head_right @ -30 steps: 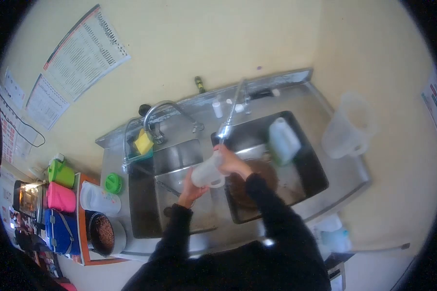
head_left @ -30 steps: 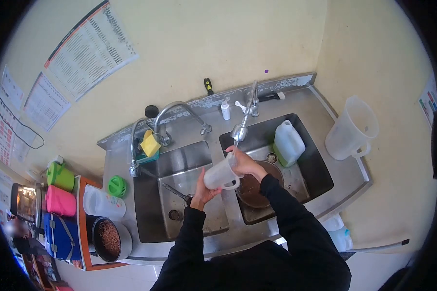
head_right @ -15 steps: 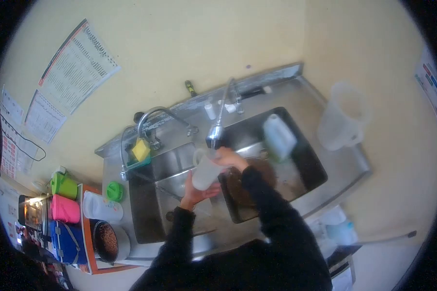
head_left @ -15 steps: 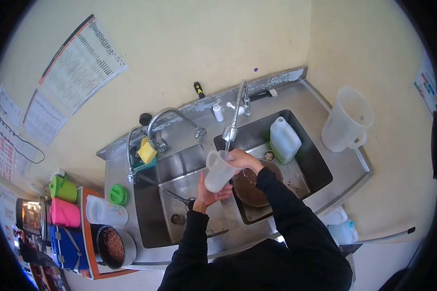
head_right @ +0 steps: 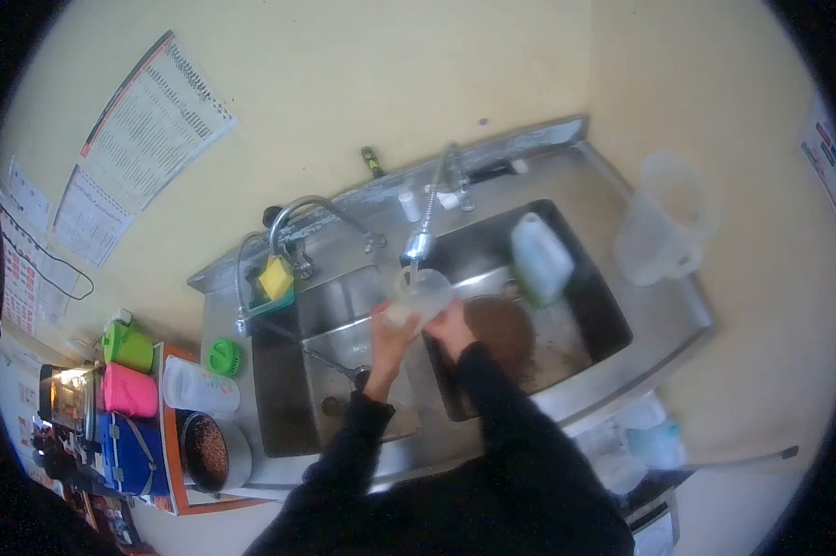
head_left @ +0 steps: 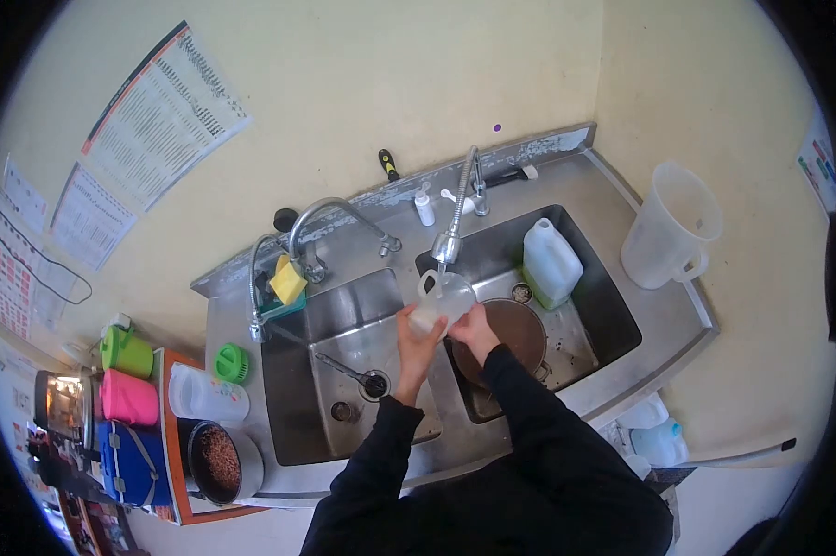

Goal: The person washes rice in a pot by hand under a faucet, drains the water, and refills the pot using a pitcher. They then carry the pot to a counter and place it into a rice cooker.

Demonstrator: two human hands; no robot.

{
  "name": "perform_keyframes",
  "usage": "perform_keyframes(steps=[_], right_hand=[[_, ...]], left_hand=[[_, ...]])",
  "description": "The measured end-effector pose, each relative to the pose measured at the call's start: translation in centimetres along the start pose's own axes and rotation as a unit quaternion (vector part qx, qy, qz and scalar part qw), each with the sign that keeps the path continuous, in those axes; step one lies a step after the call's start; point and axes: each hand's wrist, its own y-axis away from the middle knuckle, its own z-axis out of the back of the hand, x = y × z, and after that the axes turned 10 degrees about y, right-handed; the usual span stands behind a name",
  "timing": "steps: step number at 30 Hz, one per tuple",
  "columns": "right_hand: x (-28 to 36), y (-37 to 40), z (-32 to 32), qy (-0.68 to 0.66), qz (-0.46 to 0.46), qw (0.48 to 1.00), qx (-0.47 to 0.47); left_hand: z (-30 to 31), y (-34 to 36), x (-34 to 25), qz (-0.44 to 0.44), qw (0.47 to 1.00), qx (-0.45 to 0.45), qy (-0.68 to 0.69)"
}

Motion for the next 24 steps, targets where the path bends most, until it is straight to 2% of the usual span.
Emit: perform_keyframes(steps=[3, 6, 7, 10, 12, 13, 15, 16, 17, 20, 21, 23, 24], right_hand=[[-0.9, 0.9, -3.6, -0.030, 0.054, 0.997, -0.054], [-1.1, 1.5, -4.7, 0.176, 0.089, 0.979, 0.047], [-2.1, 1.0, -4.6, 0.286, 0.174, 0.942, -0.001], [-0.3, 1.9, -4.1, 0.331, 0.083, 0.934, 0.101], [2.7, 3.5, -5.5, 0.411, 0.031, 0.901, 0.132], [3.9, 4.0, -6.4, 0.461, 0.004, 0.877, 0.138], [5.2, 3.3, -7.6, 0.659, 0.047, 0.728, 0.183], [5.8, 3.5, -8.8, 0.742, 0.070, 0.636, 0.202], [5.9, 3.7, -10.0, 0.771, -0.009, 0.618, 0.157], [6.1, 3.4, -11.8, 0.906, 0.133, 0.389, 0.098], [6.0, 3.6, -11.9, 0.924, 0.140, 0.346, 0.079], [5.8, 4.0, -12.0, 0.953, 0.152, 0.259, 0.040], [5.9, 3.9, -11.8, 0.945, 0.157, 0.284, 0.038]], left_hand=[[-0.4, 0.6, 0.1, -0.067, 0.996, 0.012, 0.050], [0.2, 2.0, -1.3, 0.042, 0.964, -0.041, 0.258], [0.9, 2.2, -1.2, 0.052, 0.958, -0.024, 0.279], [3.7, 3.1, -1.3, 0.083, 0.935, 0.025, 0.344], [5.3, 3.3, -1.7, 0.090, 0.914, 0.065, 0.389], [6.3, 3.0, -1.0, 0.084, 0.922, 0.096, 0.365], [7.7, 1.9, 1.1, 0.072, 0.933, 0.159, 0.316], [7.1, 1.9, 0.6, 0.082, 0.933, 0.143, 0.319], [6.4, 1.9, 0.2, 0.093, 0.934, 0.128, 0.321], [4.6, 1.8, -0.2, 0.116, 0.950, 0.043, 0.287], [4.4, 1.9, 0.0, 0.124, 0.956, 0.005, 0.268], [4.5, 2.0, 0.5, 0.110, 0.961, 0.008, 0.254], [4.6, 2.0, 0.5, 0.105, 0.963, 0.008, 0.247]])
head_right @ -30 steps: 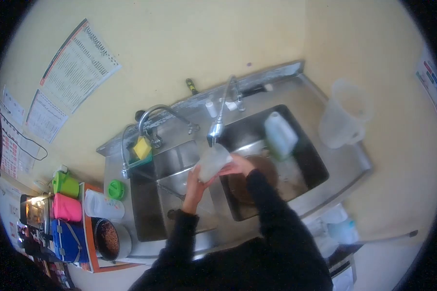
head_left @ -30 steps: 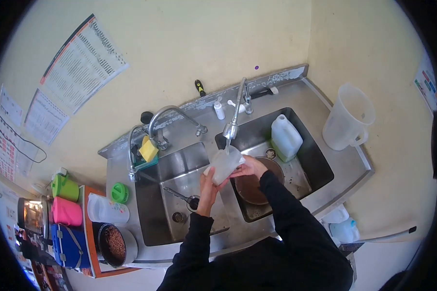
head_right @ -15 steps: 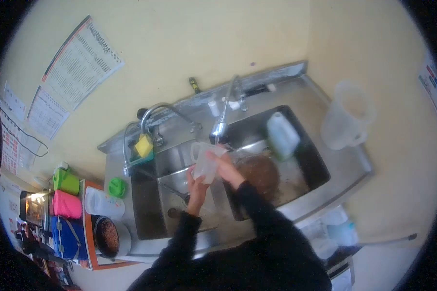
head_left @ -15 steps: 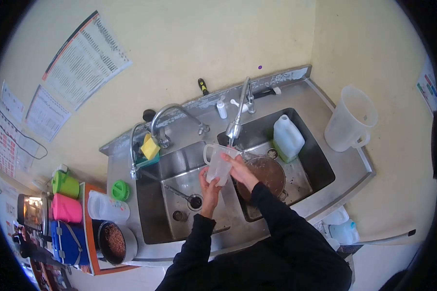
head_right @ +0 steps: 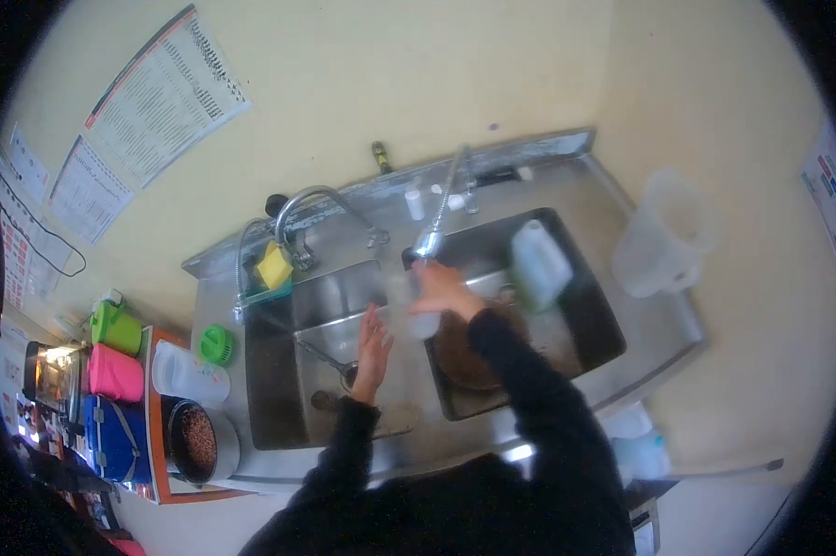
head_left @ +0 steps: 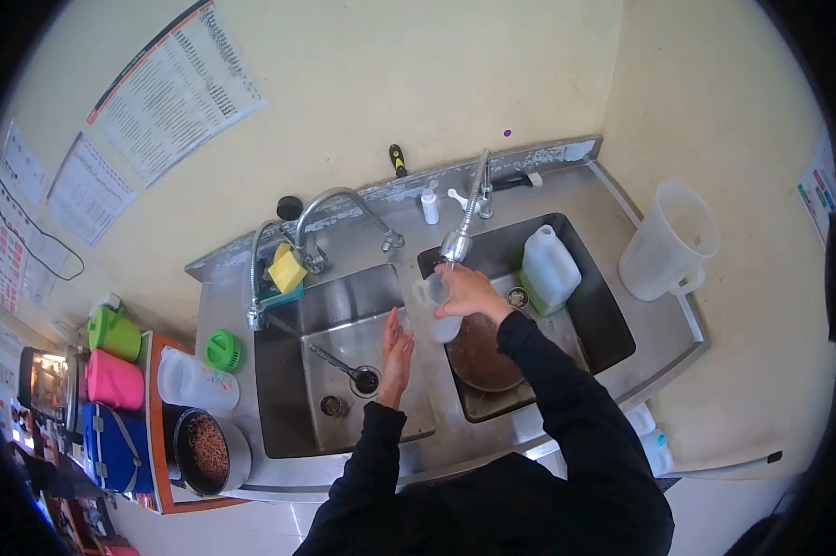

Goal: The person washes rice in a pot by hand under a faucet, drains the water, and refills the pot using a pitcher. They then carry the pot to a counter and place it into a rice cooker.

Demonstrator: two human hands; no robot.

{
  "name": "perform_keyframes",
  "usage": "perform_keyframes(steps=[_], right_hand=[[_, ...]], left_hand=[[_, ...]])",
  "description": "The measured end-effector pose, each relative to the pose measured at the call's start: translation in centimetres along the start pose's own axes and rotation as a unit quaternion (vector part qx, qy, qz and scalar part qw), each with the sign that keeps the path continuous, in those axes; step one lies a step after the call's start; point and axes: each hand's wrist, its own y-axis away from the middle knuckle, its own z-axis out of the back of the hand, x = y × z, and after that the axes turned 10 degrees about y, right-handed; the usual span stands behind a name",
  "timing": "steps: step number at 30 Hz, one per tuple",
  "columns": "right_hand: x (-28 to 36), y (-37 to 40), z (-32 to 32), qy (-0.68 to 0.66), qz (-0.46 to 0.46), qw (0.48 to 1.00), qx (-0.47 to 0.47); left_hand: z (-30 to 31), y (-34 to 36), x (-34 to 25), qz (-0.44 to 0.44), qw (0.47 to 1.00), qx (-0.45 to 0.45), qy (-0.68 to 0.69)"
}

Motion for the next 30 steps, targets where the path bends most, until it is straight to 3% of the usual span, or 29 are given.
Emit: perform_keyframes(steps=[2, 5, 8, 11, 15, 18, 21, 24, 27, 29, 30], right_hand=[[-0.5, 0.4, -0.4, -0.051, -0.010, 0.999, -0.011], [-0.2, 0.5, -0.6, 0.037, -0.072, 0.997, 0.007], [0.2, 1.0, 0.8, -0.079, -0.107, 0.990, 0.039], [0.2, 0.8, -0.9, 0.024, -0.102, 0.993, -0.048], [-1.7, 0.6, -1.9, -0.301, -0.140, 0.943, 0.017], [-2.8, 0.7, -5.2, -0.520, -0.216, 0.825, 0.051], [-4.3, 1.8, -7.4, -0.705, -0.242, 0.658, 0.110], [-4.2, 3.1, -9.3, -0.822, -0.229, 0.500, 0.146], [-5.4, 3.7, -12.4, -0.912, -0.190, 0.327, 0.157], [-6.6, 4.8, -13.4, -0.949, -0.173, 0.214, 0.157], [-7.4, 5.3, -13.9, -0.951, -0.177, 0.211, 0.143]], left_hand=[[0.4, 0.0, -0.1, 0.003, 1.000, 0.005, 0.006], [0.9, -0.4, 1.4, 0.010, 1.000, 0.007, 0.027], [1.5, -0.8, 2.3, 0.029, 0.999, 0.001, 0.040], [1.2, -1.7, 4.4, 0.061, 0.994, -0.044, 0.073], [-0.8, -1.5, 3.8, 0.076, 0.988, -0.071, 0.117], [-0.7, -2.4, 4.1, 0.064, 0.982, -0.079, 0.161], [-2.5, -2.4, 2.3, -0.023, 0.995, -0.061, 0.072], [-4.5, -3.5, 1.3, -0.051, 0.997, -0.063, 0.003], [-4.5, -7.4, 3.0, -0.156, 0.967, 0.009, -0.200], [-5.6, -9.7, 3.5, -0.122, 0.925, -0.009, -0.360], [-5.9, -10.7, 4.1, -0.104, 0.894, -0.016, -0.436]])
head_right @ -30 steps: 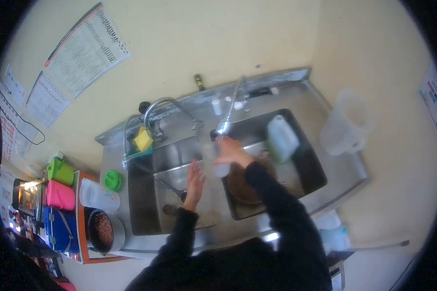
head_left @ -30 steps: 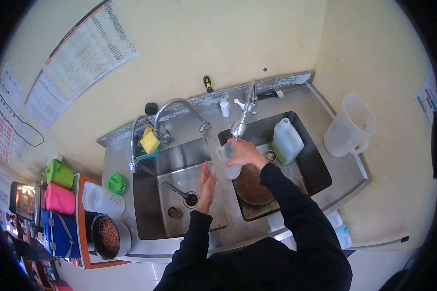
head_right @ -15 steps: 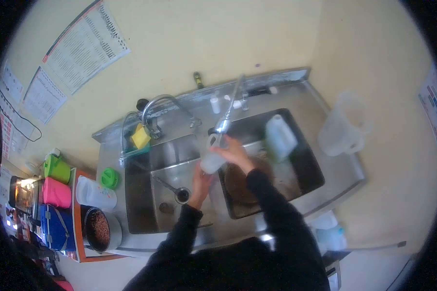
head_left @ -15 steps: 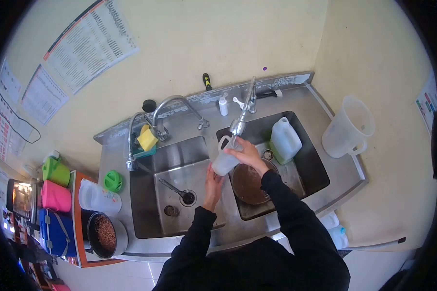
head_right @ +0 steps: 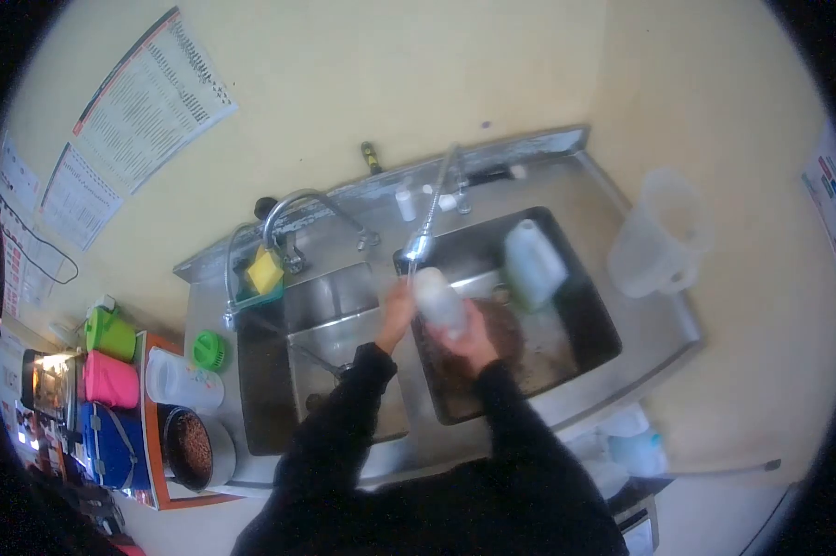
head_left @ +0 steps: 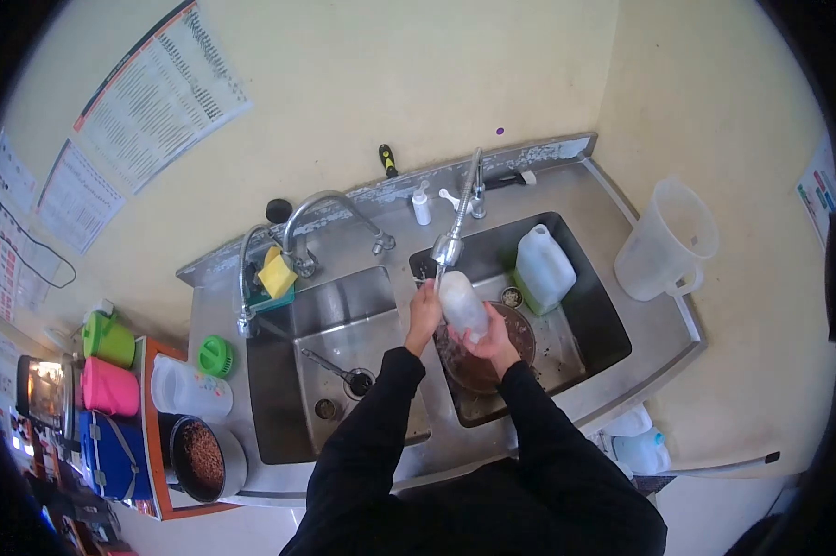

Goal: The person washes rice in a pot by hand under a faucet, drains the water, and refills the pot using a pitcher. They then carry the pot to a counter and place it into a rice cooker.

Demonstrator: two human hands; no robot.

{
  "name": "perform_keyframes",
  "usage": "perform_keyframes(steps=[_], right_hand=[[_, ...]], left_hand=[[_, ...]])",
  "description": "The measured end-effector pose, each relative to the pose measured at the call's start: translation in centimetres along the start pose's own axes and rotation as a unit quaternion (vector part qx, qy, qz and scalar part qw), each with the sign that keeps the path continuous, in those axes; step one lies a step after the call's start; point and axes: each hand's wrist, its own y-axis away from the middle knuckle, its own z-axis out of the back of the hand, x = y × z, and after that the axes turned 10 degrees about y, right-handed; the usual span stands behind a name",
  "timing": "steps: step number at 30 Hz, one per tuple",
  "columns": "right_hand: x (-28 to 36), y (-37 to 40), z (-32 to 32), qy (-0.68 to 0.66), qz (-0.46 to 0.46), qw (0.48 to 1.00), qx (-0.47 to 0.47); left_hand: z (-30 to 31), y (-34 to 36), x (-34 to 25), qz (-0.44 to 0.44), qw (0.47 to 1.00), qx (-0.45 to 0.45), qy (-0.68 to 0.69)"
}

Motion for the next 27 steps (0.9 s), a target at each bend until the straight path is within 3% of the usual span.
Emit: perform_keyframes(steps=[1, 4, 5, 8, 11, 12, 14, 17, 20, 23, 26, 27], right_hand=[[0.4, 0.6, 0.8, -0.007, 0.013, 1.000, -0.006], [1.9, 2.8, 1.5, -0.002, 0.050, 0.998, -0.045], [2.3, 3.6, 1.5, 0.004, 0.061, 0.996, -0.061], [3.6, 4.8, 2.6, 0.100, 0.111, 0.985, -0.089], [4.4, 3.4, 6.2, 0.229, 0.195, 0.934, -0.194], [4.3, 3.2, 6.4, 0.245, 0.205, 0.921, -0.222], [3.7, 3.9, 3.5, 0.204, 0.180, 0.929, -0.252], [1.7, 3.4, 0.6, 0.241, 0.190, 0.909, -0.283], [0.6, 2.5, 0.0, 0.234, 0.179, 0.927, -0.231], [-0.7, 1.1, -2.4, 0.311, 0.201, 0.883, -0.287], [-1.9, -1.2, -4.3, 0.450, 0.226, 0.822, -0.265], [-2.6, -2.0, -4.8, 0.484, 0.231, 0.803, -0.258]], left_hand=[[-0.9, -1.0, 1.3, 0.009, 0.998, -0.007, 0.062], [-1.8, -2.9, 1.7, 0.101, 0.990, 0.080, 0.062], [-1.9, -2.9, 0.5, 0.206, 0.962, 0.076, 0.164], [-2.0, -4.8, 2.1, 0.162, 0.978, 0.130, 0.028], [-2.0, -5.5, 4.2, 0.091, 0.989, 0.103, 0.050], [-1.8, -5.3, 4.3, -0.038, 0.995, 0.063, -0.062], [-1.5, -4.8, 4.2, -0.288, 0.917, -0.023, -0.276], [-0.5, -3.4, 0.3, -0.160, 0.902, 0.131, -0.378], [1.7, -1.6, -4.1, -0.079, 0.909, 0.115, -0.393], [4.3, -2.3, 4.3, -0.075, 0.995, 0.049, -0.039], [6.5, 2.1, 1.2, 0.103, 0.963, 0.049, 0.244], [6.8, 2.5, 2.7, 0.057, 0.979, 0.027, 0.192]])
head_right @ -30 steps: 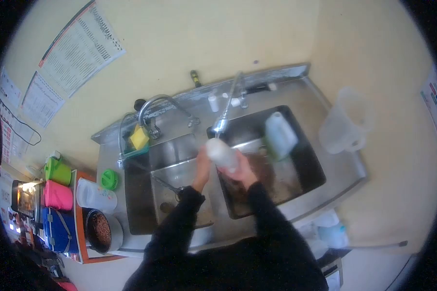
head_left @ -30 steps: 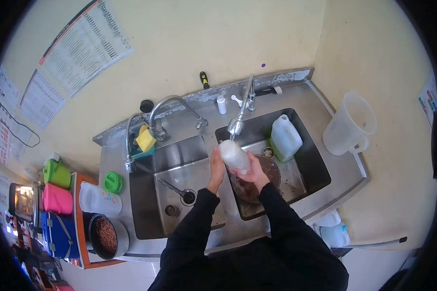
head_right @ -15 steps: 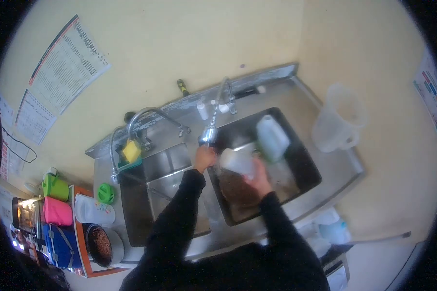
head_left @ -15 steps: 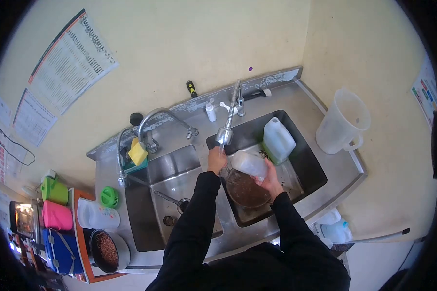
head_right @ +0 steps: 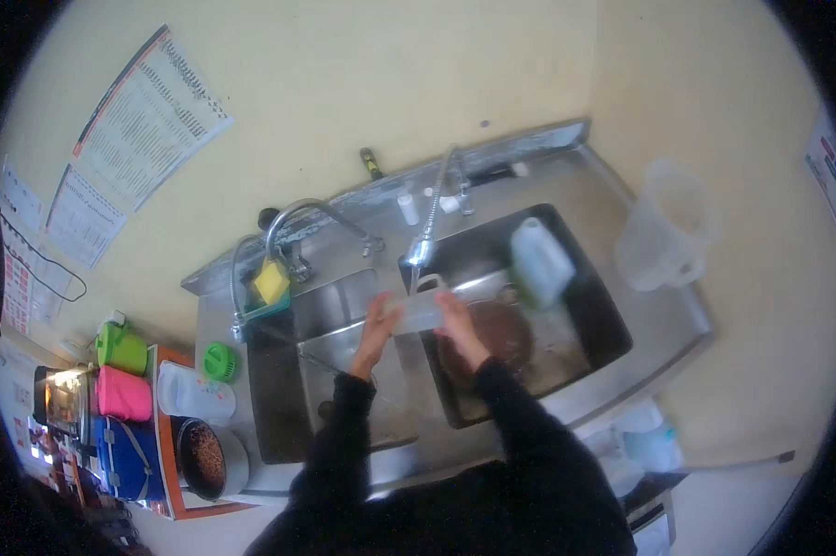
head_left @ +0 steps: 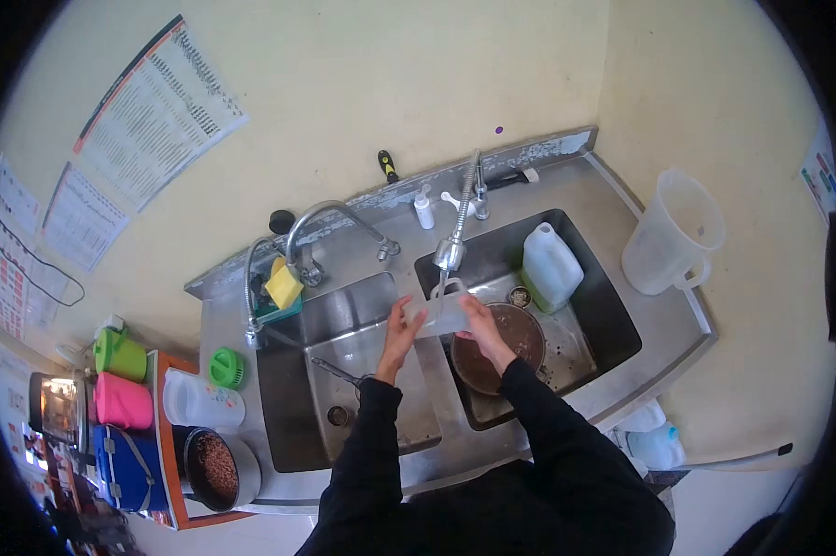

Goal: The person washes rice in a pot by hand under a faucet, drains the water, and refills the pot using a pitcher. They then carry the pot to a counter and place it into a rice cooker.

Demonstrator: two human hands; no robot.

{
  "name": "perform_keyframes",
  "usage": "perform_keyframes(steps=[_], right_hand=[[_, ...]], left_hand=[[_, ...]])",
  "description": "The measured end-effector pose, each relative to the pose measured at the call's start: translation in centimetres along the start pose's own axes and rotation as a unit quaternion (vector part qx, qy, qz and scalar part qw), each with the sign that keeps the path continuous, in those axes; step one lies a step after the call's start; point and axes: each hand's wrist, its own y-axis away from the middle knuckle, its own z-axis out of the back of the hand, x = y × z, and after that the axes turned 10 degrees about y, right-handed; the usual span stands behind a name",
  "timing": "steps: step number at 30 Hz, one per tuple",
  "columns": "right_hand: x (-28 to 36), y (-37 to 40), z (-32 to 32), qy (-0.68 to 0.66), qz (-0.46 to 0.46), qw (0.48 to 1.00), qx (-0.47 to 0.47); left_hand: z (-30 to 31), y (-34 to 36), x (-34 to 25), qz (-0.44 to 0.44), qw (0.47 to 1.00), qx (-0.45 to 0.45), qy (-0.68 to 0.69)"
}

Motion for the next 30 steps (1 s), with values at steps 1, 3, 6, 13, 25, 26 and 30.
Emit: perform_keyframes(steps=[1, 3, 6, 13, 25, 26, 30], right_hand=[[0.0, 0.0, -1.3, 0.035, 0.021, 0.999, 0.006], [-0.3, -0.1, -3.1, 0.143, 0.142, 0.979, -0.017], [0.6, 0.9, -4.6, 0.293, 0.323, 0.897, -0.063], [3.3, 2.3, -5.0, 0.302, 0.359, 0.881, -0.069], [-1.5, -7.7, -3.8, 0.049, 0.044, 0.875, 0.479], [-2.3, -8.0, -4.5, 0.038, -0.012, 0.880, 0.474], [-4.8, -11.0, -4.7, 0.066, -0.106, 0.906, 0.405]], left_hand=[[1.1, -0.3, 2.5, -0.048, 0.997, -0.018, -0.053], [2.0, 0.1, 3.9, -0.086, 0.993, -0.065, -0.054], [0.9, 1.9, 1.3, -0.016, 0.986, -0.112, 0.123], [-0.5, 2.0, 0.9, 0.062, 0.918, -0.042, 0.389], [0.4, -1.4, 3.0, 0.229, 0.880, 0.042, 0.414], [0.6, -1.5, 3.8, 0.244, 0.875, 0.059, 0.415], [-0.8, -1.0, -0.3, 0.322, 0.878, -0.020, 0.353]])
